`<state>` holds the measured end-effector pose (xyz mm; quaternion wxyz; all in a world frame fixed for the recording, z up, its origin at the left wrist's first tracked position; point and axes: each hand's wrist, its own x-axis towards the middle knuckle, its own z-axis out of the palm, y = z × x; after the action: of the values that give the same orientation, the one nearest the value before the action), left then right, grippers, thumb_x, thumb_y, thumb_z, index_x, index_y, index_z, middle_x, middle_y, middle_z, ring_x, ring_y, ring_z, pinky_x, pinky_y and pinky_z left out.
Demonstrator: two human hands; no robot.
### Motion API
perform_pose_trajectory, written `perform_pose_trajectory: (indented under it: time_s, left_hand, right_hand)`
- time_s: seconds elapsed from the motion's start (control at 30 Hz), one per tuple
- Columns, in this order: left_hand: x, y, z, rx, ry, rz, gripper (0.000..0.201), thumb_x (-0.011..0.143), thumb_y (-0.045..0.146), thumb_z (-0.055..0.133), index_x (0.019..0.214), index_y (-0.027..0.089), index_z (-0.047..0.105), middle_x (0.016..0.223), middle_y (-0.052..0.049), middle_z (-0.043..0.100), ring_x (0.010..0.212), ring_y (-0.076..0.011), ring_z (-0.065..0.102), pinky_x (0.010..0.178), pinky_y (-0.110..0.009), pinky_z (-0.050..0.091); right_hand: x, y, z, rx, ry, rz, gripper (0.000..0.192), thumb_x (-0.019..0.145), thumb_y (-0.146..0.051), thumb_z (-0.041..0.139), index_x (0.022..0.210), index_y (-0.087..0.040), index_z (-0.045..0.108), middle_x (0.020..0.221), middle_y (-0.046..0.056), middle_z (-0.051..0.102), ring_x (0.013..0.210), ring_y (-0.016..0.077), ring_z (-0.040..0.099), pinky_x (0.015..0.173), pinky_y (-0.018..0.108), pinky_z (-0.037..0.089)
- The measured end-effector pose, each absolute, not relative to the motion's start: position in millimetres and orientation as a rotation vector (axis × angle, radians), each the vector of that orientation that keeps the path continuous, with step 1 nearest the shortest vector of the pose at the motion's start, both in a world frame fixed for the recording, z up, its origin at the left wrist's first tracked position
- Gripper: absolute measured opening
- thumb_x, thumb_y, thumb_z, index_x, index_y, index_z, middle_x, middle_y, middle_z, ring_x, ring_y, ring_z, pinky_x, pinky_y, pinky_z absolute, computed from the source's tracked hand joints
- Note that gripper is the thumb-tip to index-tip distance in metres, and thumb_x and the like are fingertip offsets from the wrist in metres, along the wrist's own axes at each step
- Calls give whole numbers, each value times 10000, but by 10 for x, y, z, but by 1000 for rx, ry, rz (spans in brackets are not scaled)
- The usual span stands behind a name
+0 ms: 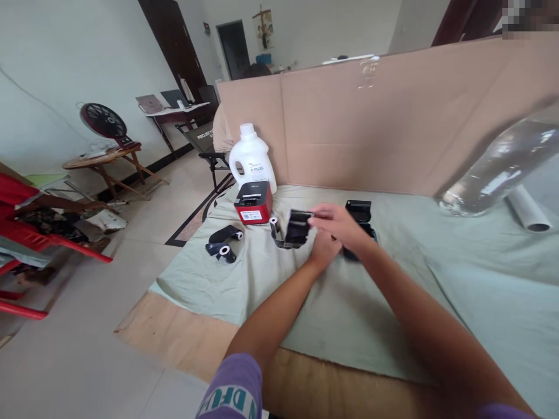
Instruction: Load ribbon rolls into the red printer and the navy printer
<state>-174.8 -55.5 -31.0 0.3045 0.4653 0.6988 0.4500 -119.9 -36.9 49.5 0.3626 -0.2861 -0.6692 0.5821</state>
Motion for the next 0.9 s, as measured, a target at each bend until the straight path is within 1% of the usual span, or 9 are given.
perform_pose_trajectory:
  time_s: [0.07,0.13,0.2,0.33,0.43,0.5,0.67,0.8,0.9]
  left_hand:
    - [-1769,-573,-341,1344,1731,1255,250,878,148,521,865,140,770,779,-34,754,790,-142,679,719,-176,523]
    - [-1787,-583,-384,1445,1602,1361,214,873,127,582,1001,165,749,849,-35,751,782,-144,671,734,-214,521]
    - [-1790,-584,-427,1479,1549,1484,243,902,170,557,1084,169,718,856,-29,719,692,-122,625,679,-213,498]
    - [-1752,-607,-467,1562,1590,1560,271,915,249,533,1125,184,692,824,-8,654,653,-106,552,632,-201,460]
    - [-1716,-659,-462,1735,1555,1474,270,913,264,550,1131,206,697,840,-7,635,675,-114,541,659,-214,474]
    - [-1699,-698,-454,1848,1520,1399,280,924,260,543,1149,227,705,841,-6,620,682,-120,544,687,-227,489]
    - [-1670,-755,-429,2018,1505,1246,282,948,263,523,1131,245,736,881,-13,613,666,-115,543,689,-236,485]
    - [-1639,-761,-426,2076,1534,1171,290,955,289,528,1156,251,733,928,-14,614,631,-105,521,668,-238,473]
    - [-1623,-764,-438,2108,1559,1146,312,956,297,528,1201,255,716,940,-17,612,658,-112,541,695,-238,485]
  right_hand:
    - [-608,-212,549,-812,-1524,1504,400,604,-443,866,842,-203,651,723,5,699,590,132,606,577,272,476]
    - [-115,-62,564,-868,-1440,1480,430,542,-421,903,811,-195,657,720,11,686,614,136,612,561,265,442]
    - [220,59,514,-924,-1445,1436,425,528,-406,907,793,-185,660,724,19,685,644,146,627,564,264,428]
    - [402,192,275,-1120,-1610,1319,333,616,-359,840,796,-173,631,637,8,670,610,148,621,558,261,425]
    - [292,210,137,-1207,-1735,1253,179,719,-221,734,840,-174,610,592,-20,646,599,140,625,590,257,457]
    - [213,203,111,-1225,-1823,1209,133,766,-128,646,888,-170,614,635,-21,655,614,133,636,630,256,482]
    - [183,196,191,-1300,-2155,827,280,816,-40,559,1044,-152,677,953,61,737,799,154,665,780,268,492]
    - [187,193,201,-1323,-2347,615,347,846,-30,526,1120,-161,695,1105,89,724,998,194,651,901,278,466]
    - [128,151,135,-1424,-2378,527,329,846,-39,528,1095,-150,712,1166,128,669,1052,209,630,943,285,455]
